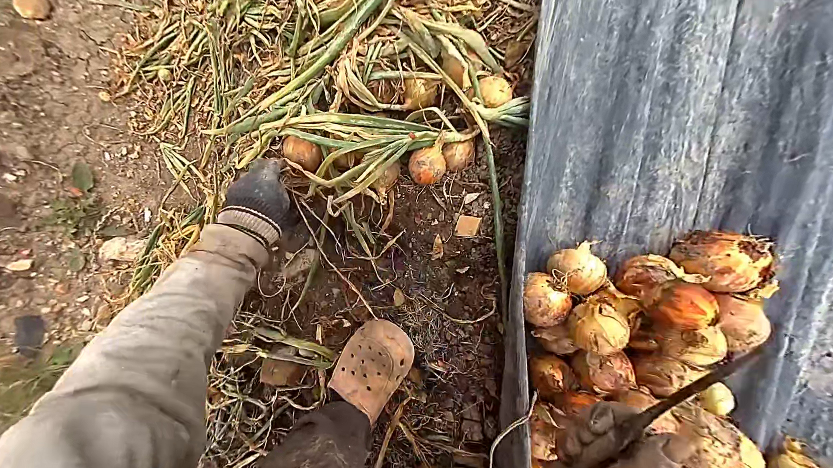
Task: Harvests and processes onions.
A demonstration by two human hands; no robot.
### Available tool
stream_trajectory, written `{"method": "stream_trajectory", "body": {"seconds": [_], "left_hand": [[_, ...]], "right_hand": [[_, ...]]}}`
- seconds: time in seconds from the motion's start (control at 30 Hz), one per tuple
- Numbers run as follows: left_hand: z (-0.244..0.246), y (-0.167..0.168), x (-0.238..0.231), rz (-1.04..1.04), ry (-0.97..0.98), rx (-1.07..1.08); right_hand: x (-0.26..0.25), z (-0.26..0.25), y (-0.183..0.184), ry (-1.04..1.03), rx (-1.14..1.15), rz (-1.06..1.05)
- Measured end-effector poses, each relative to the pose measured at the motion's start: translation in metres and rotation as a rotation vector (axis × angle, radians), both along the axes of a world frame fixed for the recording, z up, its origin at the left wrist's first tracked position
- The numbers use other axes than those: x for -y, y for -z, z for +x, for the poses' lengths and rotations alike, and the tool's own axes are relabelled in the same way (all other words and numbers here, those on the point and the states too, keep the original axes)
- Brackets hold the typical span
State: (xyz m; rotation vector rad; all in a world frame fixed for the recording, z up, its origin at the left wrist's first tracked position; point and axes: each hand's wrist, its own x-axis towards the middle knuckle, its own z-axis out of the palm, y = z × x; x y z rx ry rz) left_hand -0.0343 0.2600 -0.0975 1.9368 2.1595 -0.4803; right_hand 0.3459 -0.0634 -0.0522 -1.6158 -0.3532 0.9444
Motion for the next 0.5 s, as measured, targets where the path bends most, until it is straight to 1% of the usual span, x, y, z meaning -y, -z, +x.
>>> {"method": "stream_trajectory", "body": {"seconds": [0.03, 0.1, 0.17, 0.2, 0.3, 0.33, 0.4, 0.43, 0.5], "left_hand": [[-0.032, 0.009, -0.010, -0.035, -0.067, -0.034], [-0.086, 0.032, -0.017, -0.130, -0.138, -0.021], [-0.110, 0.041, -0.014, -0.204, -0.162, -0.005], [-0.114, 0.040, -0.015, -0.239, -0.169, -0.043], [-0.115, 0.039, -0.028, -0.376, -0.157, -0.264], [-0.114, 0.037, -0.032, -0.421, -0.117, -0.343], [-0.106, 0.023, -0.033, -0.490, -0.003, -0.473], [-0.107, 0.019, -0.031, -0.490, 0.043, -0.484], [-0.104, 0.009, -0.019, -0.444, 0.072, -0.419]], "right_hand": [[0.001, -0.001, 0.005, -0.039, 0.011, -0.029], [0.002, -0.012, 0.017, -0.134, 0.017, -0.074], [0.009, -0.035, 0.026, -0.169, -0.012, -0.106], [0.013, -0.048, 0.030, -0.167, -0.033, -0.118], [0.029, -0.079, 0.030, -0.170, -0.042, -0.137], [0.036, -0.088, 0.028, -0.163, -0.038, -0.144], [0.054, -0.103, 0.020, -0.160, -0.037, -0.163], [0.065, -0.110, 0.014, -0.148, -0.043, -0.174], [0.085, -0.121, 0.003, -0.112, -0.065, -0.214]]}}
